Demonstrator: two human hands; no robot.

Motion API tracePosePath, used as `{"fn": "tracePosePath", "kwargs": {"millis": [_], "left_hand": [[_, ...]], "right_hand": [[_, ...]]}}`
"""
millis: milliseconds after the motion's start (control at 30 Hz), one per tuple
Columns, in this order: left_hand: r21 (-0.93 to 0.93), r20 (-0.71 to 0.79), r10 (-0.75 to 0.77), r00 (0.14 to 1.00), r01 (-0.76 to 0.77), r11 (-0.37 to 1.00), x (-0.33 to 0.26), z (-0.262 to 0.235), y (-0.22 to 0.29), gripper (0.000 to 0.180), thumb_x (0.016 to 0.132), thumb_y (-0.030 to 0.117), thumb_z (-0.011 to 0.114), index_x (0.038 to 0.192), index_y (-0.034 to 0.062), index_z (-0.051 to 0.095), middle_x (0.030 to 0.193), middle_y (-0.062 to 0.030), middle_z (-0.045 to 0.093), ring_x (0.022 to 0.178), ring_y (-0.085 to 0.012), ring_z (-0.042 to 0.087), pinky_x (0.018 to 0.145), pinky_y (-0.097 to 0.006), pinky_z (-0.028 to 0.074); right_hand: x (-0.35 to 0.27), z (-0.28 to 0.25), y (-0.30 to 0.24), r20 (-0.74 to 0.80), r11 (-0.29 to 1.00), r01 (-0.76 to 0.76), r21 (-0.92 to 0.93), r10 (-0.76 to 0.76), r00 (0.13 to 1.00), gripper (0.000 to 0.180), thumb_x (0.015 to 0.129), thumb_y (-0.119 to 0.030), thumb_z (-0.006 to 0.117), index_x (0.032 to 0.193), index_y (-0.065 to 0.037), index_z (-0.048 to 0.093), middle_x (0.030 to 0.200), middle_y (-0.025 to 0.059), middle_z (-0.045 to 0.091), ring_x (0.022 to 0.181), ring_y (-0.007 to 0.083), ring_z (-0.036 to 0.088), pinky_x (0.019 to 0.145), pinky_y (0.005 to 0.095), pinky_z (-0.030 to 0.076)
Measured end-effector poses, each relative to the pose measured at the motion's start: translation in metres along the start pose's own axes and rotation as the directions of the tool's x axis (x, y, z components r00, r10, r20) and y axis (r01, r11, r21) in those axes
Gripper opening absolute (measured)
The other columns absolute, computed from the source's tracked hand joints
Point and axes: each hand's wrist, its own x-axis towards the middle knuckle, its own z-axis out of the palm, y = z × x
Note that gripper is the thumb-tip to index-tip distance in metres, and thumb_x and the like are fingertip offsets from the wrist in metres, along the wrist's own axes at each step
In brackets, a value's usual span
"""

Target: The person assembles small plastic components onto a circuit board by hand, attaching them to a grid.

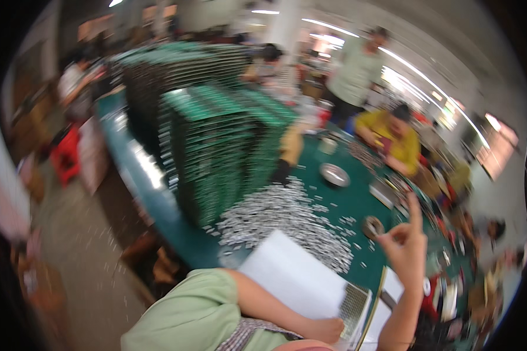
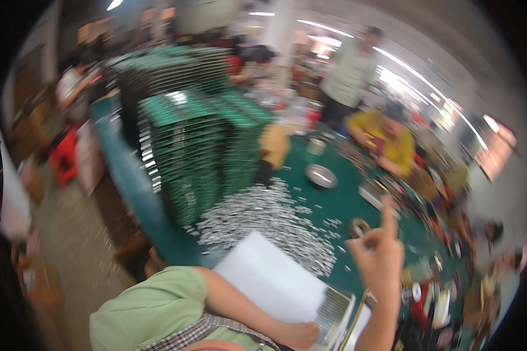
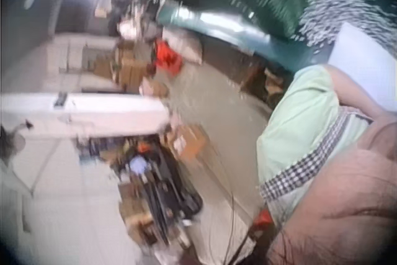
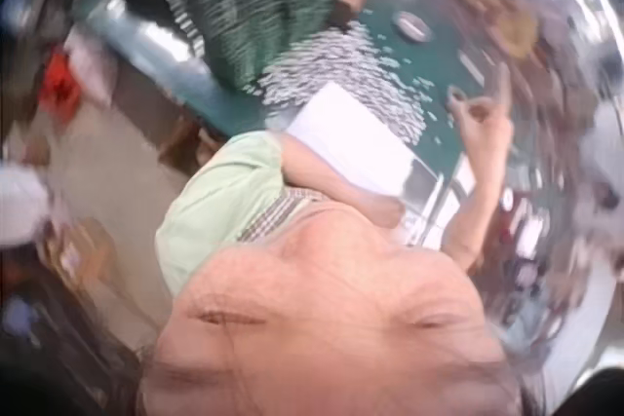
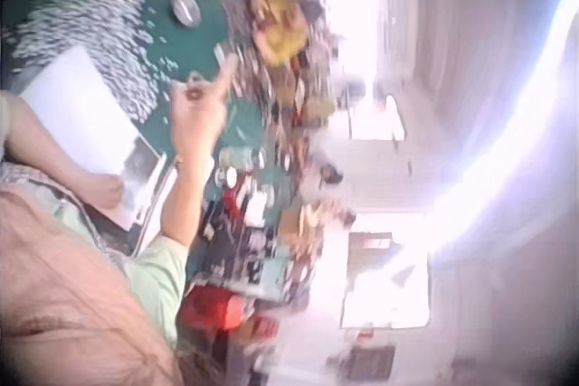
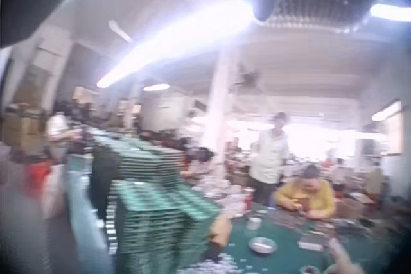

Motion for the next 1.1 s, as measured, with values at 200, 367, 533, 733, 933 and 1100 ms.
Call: {"fn": "tracePosePath", "kwargs": {"millis": [200, 367, 533, 733, 933, 1100], "left_hand": [[-0.322, 0.245, -0.152, 0.958, 0.228, 0.919, 0.006, 0.023, -0.018, 0.023, 0.065, 0.023, 0.063, 0.074, 0.0021, 0.062, 0.076, -0.0192, 0.063, 0.069, -0.0332, 0.061, 0.058, -0.042, 0.049], [-0.489, 0.181, -0.341, 0.923, 0.385, 0.783, 0.005, 0.04, -0.016, 0.02, 0.065, 0.022, 0.062, 0.07, 0.0022, 0.062, 0.072, -0.017, 0.063, 0.065, -0.0329, 0.061, 0.056, -0.041, 0.048], [-0.656, 0.373, -0.396, 0.839, 0.54, 0.527, 0.011, -0.009, -0.041, 0.02, 0.064, 0.02, 0.064, 0.072, 0.0022, 0.064, 0.071, -0.0144, 0.064, 0.065, -0.0288, 0.061, 0.056, -0.038, 0.048], [-0.952, 0.306, -0.62, 0.722, 0.236, -0.195, 0.012, 0.076, -0.095, 0.016, 0.072, 0.016, 0.067, 0.082, 0.0039, 0.064, 0.071, -0.007, 0.063, 0.061, -0.0153, 0.059, 0.056, -0.028, 0.047], [-0.662, 0.577, -0.567, 0.588, -0.071, -0.746, -0.006, 0.04, -0.115, 0.016, 0.081, 0.02, 0.064, 0.086, 0.0043, 0.067, 0.083, -0.0142, 0.063, 0.072, -0.0243, 0.061, 0.063, -0.03, 0.048], [-0.995, 0.1, -0.796, 0.597, 0.066, -0.075, -0.02, 0.049, -0.107, 0.024, 0.082, 0.027, 0.063, 0.089, 0.0037, 0.066, 0.091, -0.0122, 0.064, 0.08, -0.0222, 0.062, 0.068, -0.033, 0.049]], "right_hand": [[0.1, 0.022, 0.036, 0.09, 0.991, 0.032, 0.13, -0.044, 0.995, 0.083, 0.064, 0.005, 0.058, 0.14, -0.008, 0.025, 0.057, -0.0008, 0.048, 0.048, 0.0067, 0.044, 0.046, 0.0223, 0.037], [0.076, 0.04, 0.041, 0.549, 0.993, -0.096, 0.071, 0.042, 0.835, 0.027, 0.065, 0.002, 0.063, 0.092, 0.0, 0.061, 0.064, 0.002, 0.057, 0.049, 0.0069, 0.046, 0.044, 0.022, 0.036], [0.006, 0.034, 0.051, 0.812, 0.874, -0.471, -0.118, 0.357, 0.461, 0.035, 0.082, -0.016, 0.065, 0.112, 0.0, 0.053, 0.111, 0.0135, 0.052, 0.102, 0.0176, 0.048, 0.09, 0.0283, 0.038], [-0.07, 0.03, 0.141, 0.614, 0.819, -0.569, 0.074, 0.412, 0.673, 0.02, 0.083, -0.007, 0.062, 0.102, -0.002, 0.061, 0.086, 0.005, 0.061, 0.078, 0.0122, 0.054, 0.068, 0.0233, 0.044], [-0.132, 0.048, 0.218, 0.233, 0.733, -0.567, 0.376, 0.517, 0.824, 0.018, 0.08, -0.001, 0.062, 0.097, 0.004, 0.061, 0.086, 0.0059, 0.062, 0.077, 0.0118, 0.056, 0.066, 0.0221, 0.045], [-0.128, 0.05, 0.158, 0.153, 0.73, -0.562, 0.389, 0.551, 0.821, 0.017, 0.078, 0.001, 0.063, 0.095, 0.005, 0.062, 0.085, 0.0069, 0.062, 0.078, 0.0123, 0.056, 0.068, 0.0229, 0.045]]}}
